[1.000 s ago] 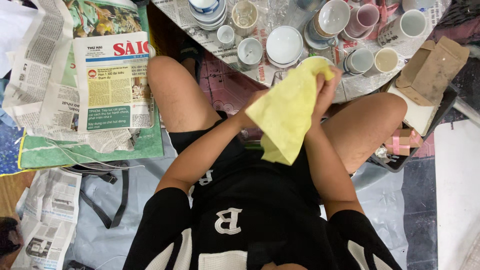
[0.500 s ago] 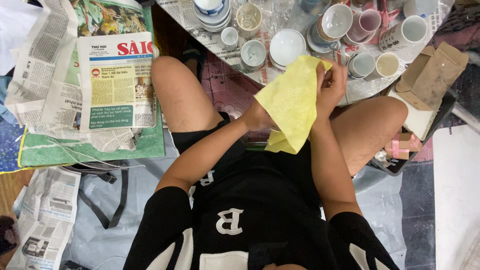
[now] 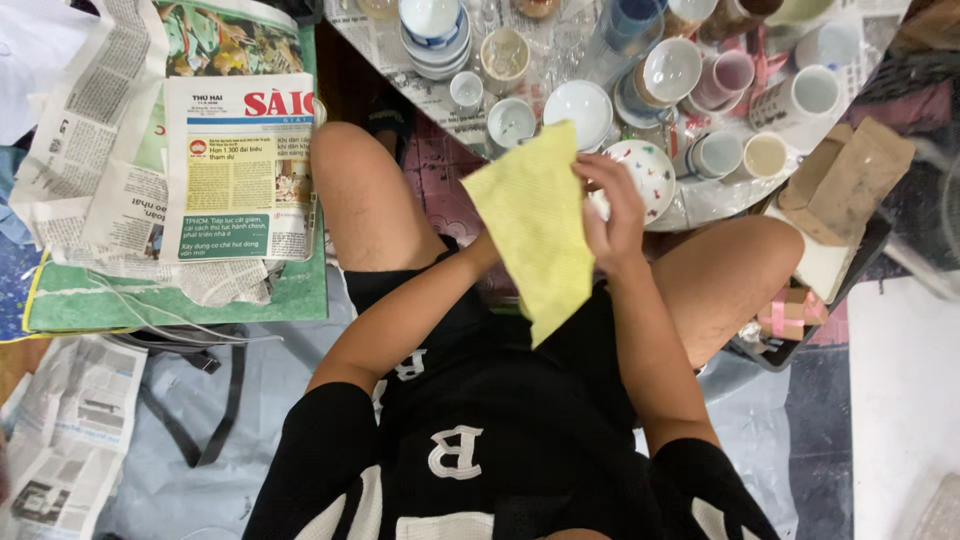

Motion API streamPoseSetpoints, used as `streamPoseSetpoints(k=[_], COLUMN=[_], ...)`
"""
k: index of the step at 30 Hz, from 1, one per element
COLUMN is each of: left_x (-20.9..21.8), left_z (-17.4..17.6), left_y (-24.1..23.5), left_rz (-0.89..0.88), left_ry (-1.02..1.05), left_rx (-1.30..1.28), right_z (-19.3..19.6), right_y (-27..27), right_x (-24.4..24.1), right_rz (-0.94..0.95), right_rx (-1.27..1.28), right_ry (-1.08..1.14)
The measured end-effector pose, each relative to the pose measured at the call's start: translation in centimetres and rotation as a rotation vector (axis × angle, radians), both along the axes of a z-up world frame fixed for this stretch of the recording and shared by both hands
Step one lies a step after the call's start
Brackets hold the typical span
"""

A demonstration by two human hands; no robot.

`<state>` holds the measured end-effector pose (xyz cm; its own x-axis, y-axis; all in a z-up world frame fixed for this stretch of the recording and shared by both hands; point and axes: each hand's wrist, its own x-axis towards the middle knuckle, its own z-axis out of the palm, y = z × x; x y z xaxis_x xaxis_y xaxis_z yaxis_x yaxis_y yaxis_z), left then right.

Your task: The person sits on the floor and wipes various ceramic and glass items, including cups, bowls, and a glass, using a yellow cloth. The person handles each item individually, wiping the exterior and interior surfaces before placing them back on the table.

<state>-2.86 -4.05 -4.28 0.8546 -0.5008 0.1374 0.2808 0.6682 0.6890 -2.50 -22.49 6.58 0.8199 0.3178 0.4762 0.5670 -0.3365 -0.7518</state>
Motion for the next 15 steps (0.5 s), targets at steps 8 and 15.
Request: streamPoseSetpoints(k=[8, 15], left_x=[1.5, 0.8], left_z=[-4.3, -0.1], left_y=[-0.1, 0.7], left_rz=[-0.015, 0.342], left_ry=[0.269, -0.032], left_rx=[-0.324, 0.142], right_z=[2.5, 1.0], right_y=[2.6, 2.3], right_x=[-1.4, -1.4], right_rz=[0.124, -0.008], right_rx=[-0.195, -0.148], right_ry=[0.052, 0.034])
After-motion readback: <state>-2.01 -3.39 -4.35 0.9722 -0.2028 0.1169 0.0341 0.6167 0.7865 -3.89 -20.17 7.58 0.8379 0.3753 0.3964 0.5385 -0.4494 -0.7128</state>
